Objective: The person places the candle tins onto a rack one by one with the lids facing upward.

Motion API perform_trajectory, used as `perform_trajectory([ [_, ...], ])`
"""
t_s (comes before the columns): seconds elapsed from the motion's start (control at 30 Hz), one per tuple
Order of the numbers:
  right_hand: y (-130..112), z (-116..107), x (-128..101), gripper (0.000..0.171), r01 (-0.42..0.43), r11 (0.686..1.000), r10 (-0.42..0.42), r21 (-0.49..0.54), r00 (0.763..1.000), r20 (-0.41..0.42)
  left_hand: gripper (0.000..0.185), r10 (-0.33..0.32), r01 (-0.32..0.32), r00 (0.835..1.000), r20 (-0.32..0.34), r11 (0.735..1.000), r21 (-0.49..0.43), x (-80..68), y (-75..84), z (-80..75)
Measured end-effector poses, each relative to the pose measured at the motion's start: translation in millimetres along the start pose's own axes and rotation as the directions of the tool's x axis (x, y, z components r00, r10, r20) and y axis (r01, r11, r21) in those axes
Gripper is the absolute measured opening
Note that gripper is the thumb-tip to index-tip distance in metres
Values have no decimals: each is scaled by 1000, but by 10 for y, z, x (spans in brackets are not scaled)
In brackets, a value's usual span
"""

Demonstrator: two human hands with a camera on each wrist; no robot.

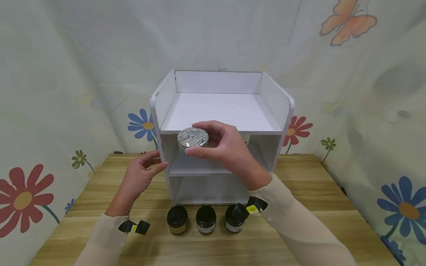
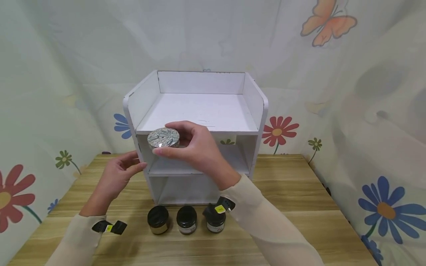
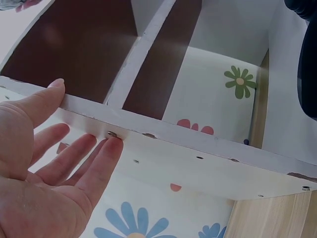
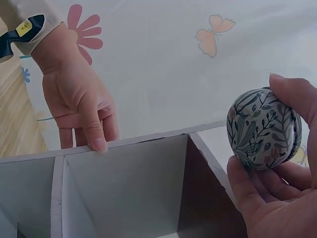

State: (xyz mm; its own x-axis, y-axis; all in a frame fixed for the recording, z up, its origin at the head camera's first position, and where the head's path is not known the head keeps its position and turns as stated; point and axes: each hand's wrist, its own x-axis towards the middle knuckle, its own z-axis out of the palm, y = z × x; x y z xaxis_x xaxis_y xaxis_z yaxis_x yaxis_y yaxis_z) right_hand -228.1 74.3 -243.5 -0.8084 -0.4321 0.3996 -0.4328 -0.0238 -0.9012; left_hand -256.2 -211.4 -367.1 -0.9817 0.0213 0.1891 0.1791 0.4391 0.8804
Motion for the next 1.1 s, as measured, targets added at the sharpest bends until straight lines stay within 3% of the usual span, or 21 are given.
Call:
perform_trajectory([
  [0.7,-78,-6,226,53,-3,993,1,-118,1000,-17,67,-10,10,1000,5,1000,10,-16,14,-19],
  [1.1,-134,-3,305,54,-17,998,17,-59,1000,-7,65,-5,5,1000,6,1000,12,-15,12,-22],
])
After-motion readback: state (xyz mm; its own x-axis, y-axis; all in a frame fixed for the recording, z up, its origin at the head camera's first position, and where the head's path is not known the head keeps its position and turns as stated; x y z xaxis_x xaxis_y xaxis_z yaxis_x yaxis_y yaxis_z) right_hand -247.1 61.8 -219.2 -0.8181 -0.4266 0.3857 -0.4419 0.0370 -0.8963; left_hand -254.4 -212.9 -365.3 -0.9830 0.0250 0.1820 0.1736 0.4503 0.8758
